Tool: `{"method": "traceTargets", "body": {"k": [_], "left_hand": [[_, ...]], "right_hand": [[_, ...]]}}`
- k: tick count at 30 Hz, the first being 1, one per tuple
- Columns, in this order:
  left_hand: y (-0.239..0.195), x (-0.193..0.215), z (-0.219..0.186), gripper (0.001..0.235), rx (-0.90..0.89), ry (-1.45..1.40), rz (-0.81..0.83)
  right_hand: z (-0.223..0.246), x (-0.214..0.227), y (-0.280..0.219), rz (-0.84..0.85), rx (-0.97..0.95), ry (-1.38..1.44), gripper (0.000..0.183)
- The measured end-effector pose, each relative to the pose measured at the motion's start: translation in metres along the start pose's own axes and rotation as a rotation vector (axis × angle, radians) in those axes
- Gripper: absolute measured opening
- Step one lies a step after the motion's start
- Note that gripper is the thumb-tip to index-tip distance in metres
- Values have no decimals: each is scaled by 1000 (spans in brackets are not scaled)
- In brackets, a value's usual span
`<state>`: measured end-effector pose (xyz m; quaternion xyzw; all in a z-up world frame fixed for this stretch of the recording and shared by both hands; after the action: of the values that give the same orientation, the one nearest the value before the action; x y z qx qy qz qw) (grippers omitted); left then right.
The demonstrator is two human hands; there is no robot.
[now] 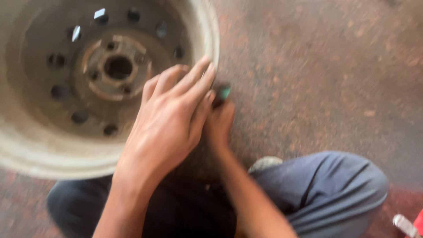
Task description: The person sands the inner rim of a metal wheel using a sanding block. They hold the wheel steady with one hand while moving the sanding block along the curved edge with the other. The person rotates the wheel to access different sections of the rim.
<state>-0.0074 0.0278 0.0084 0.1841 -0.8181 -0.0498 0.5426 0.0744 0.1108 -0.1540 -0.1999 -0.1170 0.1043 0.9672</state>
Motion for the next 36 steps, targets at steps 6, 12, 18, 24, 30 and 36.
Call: {"method": "traceTargets", "body": {"k": [6,12,18,24,30,36], "left_hand": [[4,-7,3,42,-66,92,-69],[-4,-3,2,43,-53,21,-58],[-3,-3,2,43,-58,51,-56],[5,7,-9,46,-84,137,-83],[-6,7,-15,55,-114,329,-90],[-13,5,-18,25,94,509,-2]], "right_hand": [[-19,-2,-78,131,600,244,47],[-18,-5,-44,121,444,360,31],[-25,-2,-2,126,458,239,30],[-39,8,-23,181,563,201,30],[12,-2,102,242,372,161,29],[131,33,116,334,335,494,35]]}}
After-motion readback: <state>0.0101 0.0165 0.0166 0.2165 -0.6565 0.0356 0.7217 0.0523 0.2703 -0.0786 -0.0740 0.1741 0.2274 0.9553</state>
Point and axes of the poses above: each hand's wrist, its own y-axis towards the middle knuckle, its own x-axis out of the back of the hand, z = x × y, the point moved 3 cm from there along y, towards the middle knuckle, and after that the axes turned 9 degrees about y, right-handed, at the moved point
